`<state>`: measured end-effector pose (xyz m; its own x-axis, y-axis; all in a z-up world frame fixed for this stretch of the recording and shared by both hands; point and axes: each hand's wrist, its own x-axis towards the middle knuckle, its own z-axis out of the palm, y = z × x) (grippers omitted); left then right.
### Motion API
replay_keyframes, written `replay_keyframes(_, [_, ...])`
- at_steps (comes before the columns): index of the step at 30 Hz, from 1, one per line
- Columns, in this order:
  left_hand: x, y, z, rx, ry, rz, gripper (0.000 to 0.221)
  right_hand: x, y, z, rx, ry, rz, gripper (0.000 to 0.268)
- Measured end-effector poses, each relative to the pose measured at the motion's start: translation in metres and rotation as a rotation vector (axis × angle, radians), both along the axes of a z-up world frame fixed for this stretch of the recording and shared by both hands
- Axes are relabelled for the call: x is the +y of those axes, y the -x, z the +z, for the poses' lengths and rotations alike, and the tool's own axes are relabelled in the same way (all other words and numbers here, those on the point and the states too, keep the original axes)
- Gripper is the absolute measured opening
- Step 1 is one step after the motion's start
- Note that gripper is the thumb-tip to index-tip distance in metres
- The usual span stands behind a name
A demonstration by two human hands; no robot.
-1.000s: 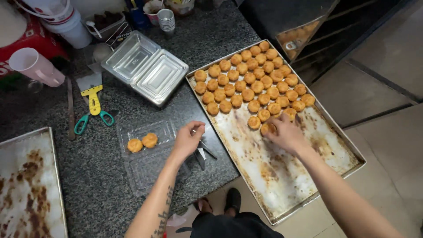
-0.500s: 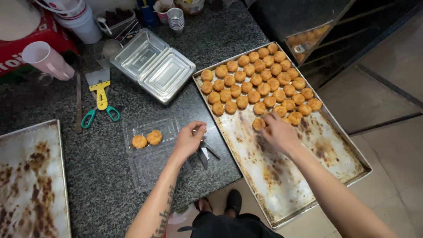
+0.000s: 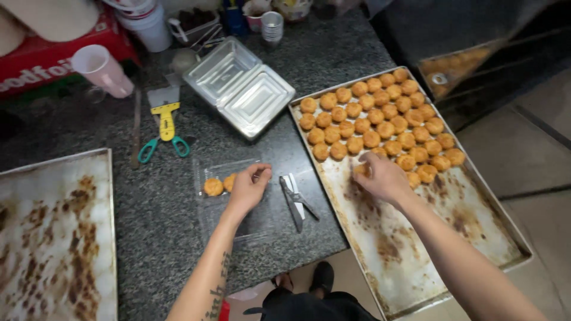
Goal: The person transfers cream puffs from a metal tray into a plastic container by hand, closes the container, and places the packaged puffs into a refrigerated display case.
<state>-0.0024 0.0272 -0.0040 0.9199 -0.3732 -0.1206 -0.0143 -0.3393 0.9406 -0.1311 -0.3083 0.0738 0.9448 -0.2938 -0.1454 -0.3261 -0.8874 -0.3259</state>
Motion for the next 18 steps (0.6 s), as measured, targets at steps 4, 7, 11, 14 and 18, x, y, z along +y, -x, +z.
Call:
replay_keyframes(4, [0.032,-0.014,0.012,0.026,0.012,0.056,0.028,0.042,-0.047,-0.004,-0.166,-0.267,0.095,0.052])
replay_keyframes(7, [0.062,-0.023,0.012,0.034,0.030,0.110,0.028,0.098,-0.079,-0.001,-0.233,-0.441,0.152,0.054])
replay_keyframes(11, [0.096,-0.032,0.001,0.078,0.040,0.181,0.027,0.167,-0.109,0.007,-0.163,-0.476,0.300,0.050])
replay_keyframes(14, [0.114,-0.036,-0.010,0.086,0.038,0.197,0.027,0.202,-0.120,0.013,-0.063,-0.377,0.373,0.047])
replay_keyframes(18, [0.123,-0.040,-0.012,0.071,0.025,0.201,0.027,0.218,-0.128,-0.012,0.097,-0.148,0.422,0.040])
